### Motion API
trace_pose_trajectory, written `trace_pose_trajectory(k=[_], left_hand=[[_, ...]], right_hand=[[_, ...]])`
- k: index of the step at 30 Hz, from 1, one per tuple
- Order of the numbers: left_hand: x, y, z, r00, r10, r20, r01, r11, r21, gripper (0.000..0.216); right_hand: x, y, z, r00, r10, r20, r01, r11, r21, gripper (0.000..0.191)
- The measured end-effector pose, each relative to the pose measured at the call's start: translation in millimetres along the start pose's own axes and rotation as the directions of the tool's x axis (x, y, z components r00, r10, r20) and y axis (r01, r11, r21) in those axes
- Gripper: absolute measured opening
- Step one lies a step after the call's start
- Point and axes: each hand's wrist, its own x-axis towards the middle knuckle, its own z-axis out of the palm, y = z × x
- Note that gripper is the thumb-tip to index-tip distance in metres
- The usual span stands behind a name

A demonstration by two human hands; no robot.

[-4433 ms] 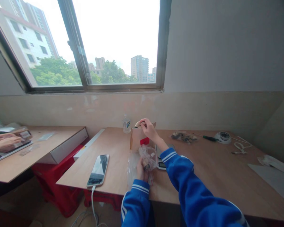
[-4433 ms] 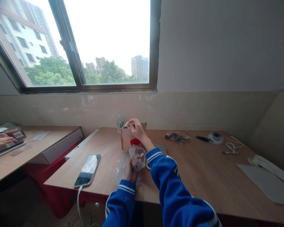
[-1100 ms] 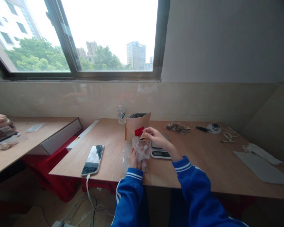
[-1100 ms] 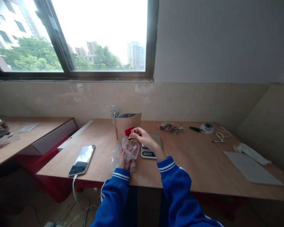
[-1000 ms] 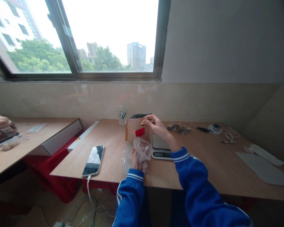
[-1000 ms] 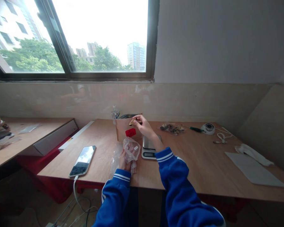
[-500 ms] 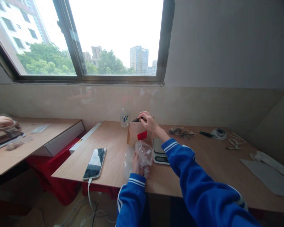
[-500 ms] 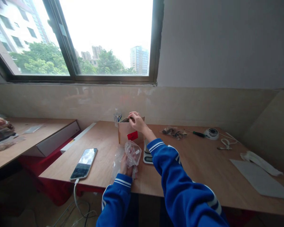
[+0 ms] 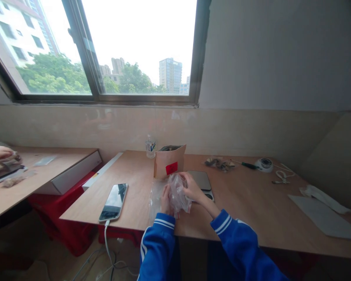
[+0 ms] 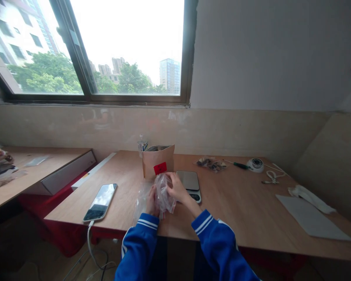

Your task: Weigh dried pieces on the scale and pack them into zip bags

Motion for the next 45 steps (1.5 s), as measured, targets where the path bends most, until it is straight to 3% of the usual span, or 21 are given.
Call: trace_pose_trajectory(k=[3,6,11,14,17,19,22,24,26,29,31,33,36,38,41,45], left_hand=[[-1.0,-0.6,1.1,0.999,-0.005,0.038,0.003,0.998,0.056,0.020],[1.3,1.0,0.0,0.995,-0.015,0.099,0.003,0.992,0.127,0.032],[-2.2,13.8,10.8,0.981,-0.014,0.193,-0.036,0.967,0.253,0.034],[-13.8,24.2,25.7,0.957,-0.132,0.257,0.051,0.953,0.299,0.040],[-24.6,30.4,38.3,0.922,-0.282,0.267,0.167,0.909,0.383,0.052],[-26.9,31.6,42.0,0.953,-0.210,0.219,0.090,0.885,0.457,0.050],[-21.0,34.5,37.8,0.983,-0.001,0.183,-0.107,0.809,0.577,0.046],[-11.5,40.8,28.2,0.981,0.096,0.170,-0.185,0.735,0.653,0.048],[1.3,51.1,14.1,0.971,0.192,0.140,-0.233,0.641,0.732,0.046],[21.4,69.0,-8.5,0.956,0.271,0.116,-0.232,0.449,0.863,0.040],[29.6,78.1,-17.1,0.927,0.359,0.104,-0.214,0.282,0.935,0.033],[28.8,82.3,-15.6,0.873,0.476,0.104,-0.191,0.138,0.972,0.031],[9.9,77.6,3.4,0.780,0.596,0.191,-0.187,-0.069,0.980,0.038],[-7.9,67.7,17.8,0.773,0.549,0.319,-0.256,-0.190,0.948,0.038],[-26.5,46.2,22.5,0.830,0.365,0.421,-0.284,-0.372,0.884,0.036],[-27.0,18.7,-5.3,0.956,0.119,0.268,-0.162,-0.548,0.820,0.046]], right_hand=[[-3.6,-1.5,-13.4,0.990,0.103,-0.095,-0.103,0.995,-0.004,0.019],[-7.6,-1.2,-29.2,0.953,0.172,-0.251,-0.175,0.984,0.011,0.024],[-19.1,7.2,-45.5,0.856,0.293,-0.425,-0.191,0.945,0.265,0.027],[-24.1,6.7,-47.9,0.855,0.329,-0.400,-0.166,0.905,0.391,0.026],[-27.0,2.5,-45.2,0.889,0.326,-0.320,-0.163,0.881,0.445,0.023],[-28.1,1.7,-41.0,0.911,0.313,-0.267,-0.163,0.872,0.462,0.021],[-30.5,10.6,-35.6,0.944,0.275,-0.181,-0.165,0.872,0.460,0.023],[-34.1,26.0,-37.2,0.948,0.262,-0.183,-0.162,0.887,0.433,0.026],[-40.5,48.8,-45.0,0.900,0.286,-0.328,-0.163,0.921,0.353,0.025],[-52.9,90.2,-64.5,0.687,0.326,-0.649,-0.298,0.942,0.157,0.015],[-59.2,115.7,-77.4,0.610,0.347,-0.713,-0.365,0.921,0.136,0.012],[-61.2,136.1,-87.2,0.569,0.367,-0.736,-0.401,0.905,0.141,0.012],[-55.4,157.7,-95.4,0.556,0.379,-0.740,-0.448,0.886,0.118,0.011],[-48.3,168.4,-98.8,0.570,0.382,-0.727,-0.481,0.873,0.082,0.011],[-37.5,182.3,-103.2,0.591,0.371,-0.716,-0.530,0.848,0.002,0.013],[-27.2,199.9,-106.2,0.628,0.310,-0.714,-0.557,0.820,-0.133,0.030]])
